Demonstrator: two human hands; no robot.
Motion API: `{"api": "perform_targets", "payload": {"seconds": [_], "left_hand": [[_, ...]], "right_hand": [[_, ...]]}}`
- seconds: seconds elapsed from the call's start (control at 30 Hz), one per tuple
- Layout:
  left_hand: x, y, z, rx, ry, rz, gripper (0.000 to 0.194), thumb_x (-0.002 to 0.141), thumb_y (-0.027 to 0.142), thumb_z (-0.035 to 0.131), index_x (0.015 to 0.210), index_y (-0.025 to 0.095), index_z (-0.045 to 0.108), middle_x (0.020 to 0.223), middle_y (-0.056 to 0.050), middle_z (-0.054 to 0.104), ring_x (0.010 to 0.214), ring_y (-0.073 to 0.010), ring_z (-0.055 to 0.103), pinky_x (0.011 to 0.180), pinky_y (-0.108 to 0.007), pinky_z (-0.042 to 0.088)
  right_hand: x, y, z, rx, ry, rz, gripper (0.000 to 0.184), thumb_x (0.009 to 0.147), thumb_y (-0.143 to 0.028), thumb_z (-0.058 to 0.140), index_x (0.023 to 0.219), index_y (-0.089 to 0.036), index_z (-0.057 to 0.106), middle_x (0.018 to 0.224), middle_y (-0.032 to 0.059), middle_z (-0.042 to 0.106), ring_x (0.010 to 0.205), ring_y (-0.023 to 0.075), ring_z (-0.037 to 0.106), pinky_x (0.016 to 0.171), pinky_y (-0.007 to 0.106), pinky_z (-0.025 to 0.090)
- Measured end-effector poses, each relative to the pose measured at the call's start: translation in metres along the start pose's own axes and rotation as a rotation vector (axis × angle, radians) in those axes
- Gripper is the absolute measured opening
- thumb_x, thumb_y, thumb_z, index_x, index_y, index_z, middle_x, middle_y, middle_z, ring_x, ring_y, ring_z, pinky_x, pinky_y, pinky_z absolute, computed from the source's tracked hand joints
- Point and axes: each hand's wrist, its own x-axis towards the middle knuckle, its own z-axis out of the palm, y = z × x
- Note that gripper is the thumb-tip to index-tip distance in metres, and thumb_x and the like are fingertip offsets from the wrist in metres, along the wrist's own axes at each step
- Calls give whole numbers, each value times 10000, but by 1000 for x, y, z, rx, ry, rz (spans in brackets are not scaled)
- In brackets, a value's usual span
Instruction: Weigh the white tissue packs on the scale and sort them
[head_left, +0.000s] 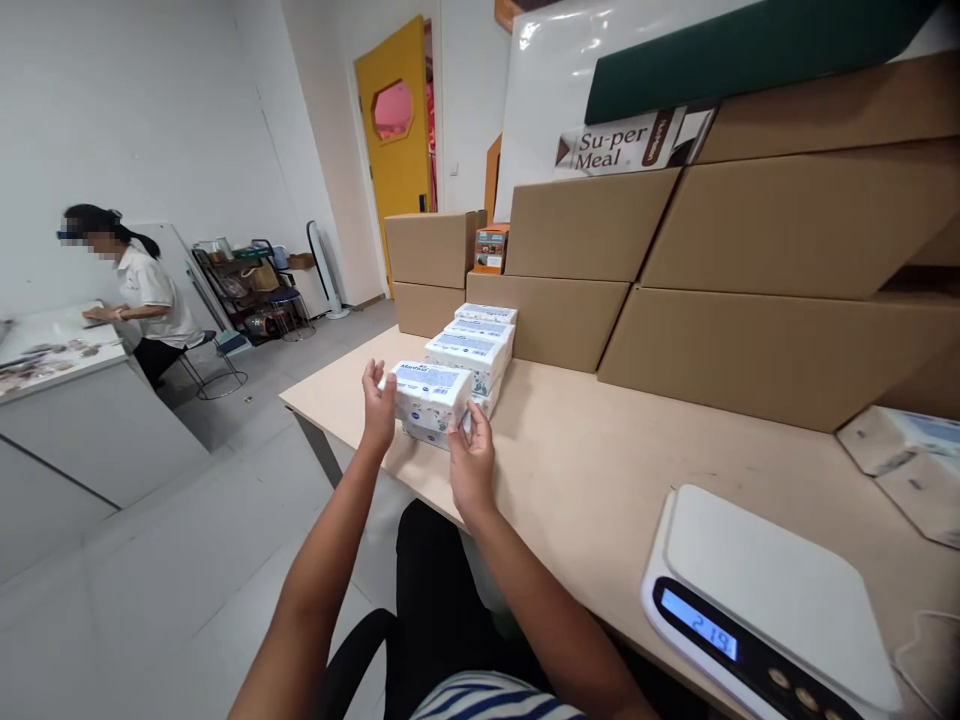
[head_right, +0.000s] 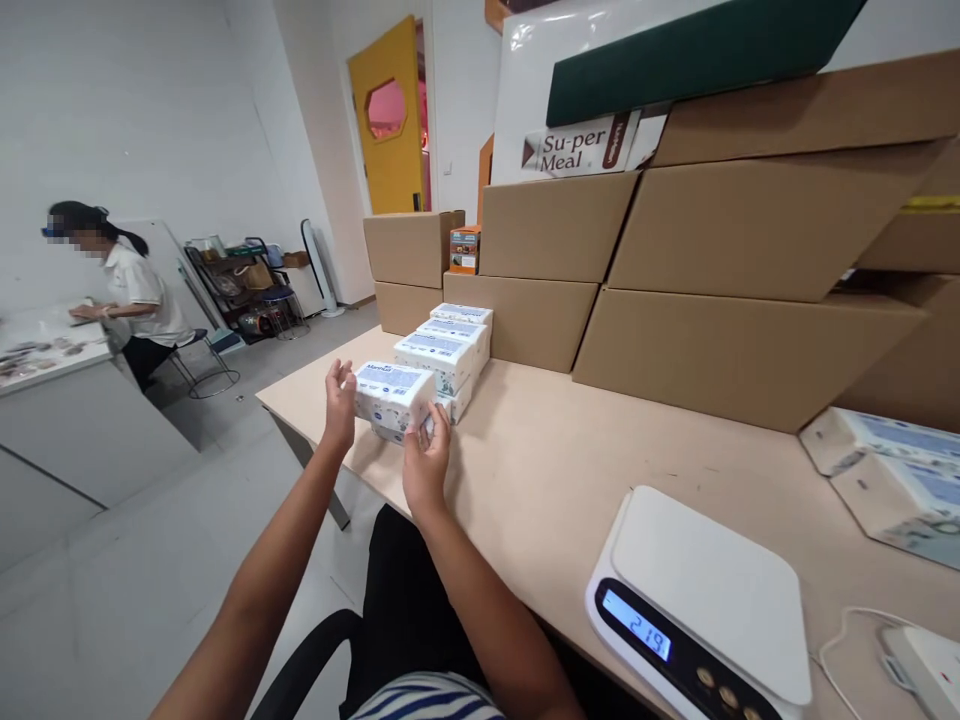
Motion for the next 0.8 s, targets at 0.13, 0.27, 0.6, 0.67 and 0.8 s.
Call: {"api": "perform_targets", "payload": {"seconds": [0.13,0.27,0.6,0.67,0.8], "left_hand": [[-8,-5,13,44,1,-29,1177,831,810,788,1698,209,267,1859,-257,185,1753,-388,187,1415,-518,229],[-7,-2,28,84,17,-59,1213,844,786,797,1714,188,200,1849,-276,188,1754,-390,178,1424,-523,185],[-95,67,66,-52,-78,466,858,1060,703,516,1736,413,75,1894,-69,94,1781,-291,30,1439,-548,51],[-116,76,94,-197,-293,619,799,1059,636,569,1736,484,172,1871,-24,204,1764,-328,154,1430,-575,143],[-151,82,175,-434,-742,450,809,1028,665,625,1728,489,259,1845,-61,314,1704,-372,335,1357,-619,347]], "right_hand": [[-5,9,2,-67,36,-71,835,904,-589,693,1614,-193,503,1872,167,180,1739,339,247,1391,530,316],[-8,0,2,-120,-38,-37,900,893,-588,734,1675,-249,448,1893,126,124,1751,362,200,1392,581,297],[-66,-101,-190,-280,-1,-319,372,992,-445,796,1354,-361,768,1728,99,526,1566,351,568,1278,612,501],[-77,-126,-239,-323,177,-366,237,995,-461,788,1179,-318,824,1622,131,633,1449,367,673,1226,643,540],[-84,-179,-327,-427,507,-424,271,967,-531,801,1071,-281,811,1586,146,663,1402,379,697,1252,696,478]]}}
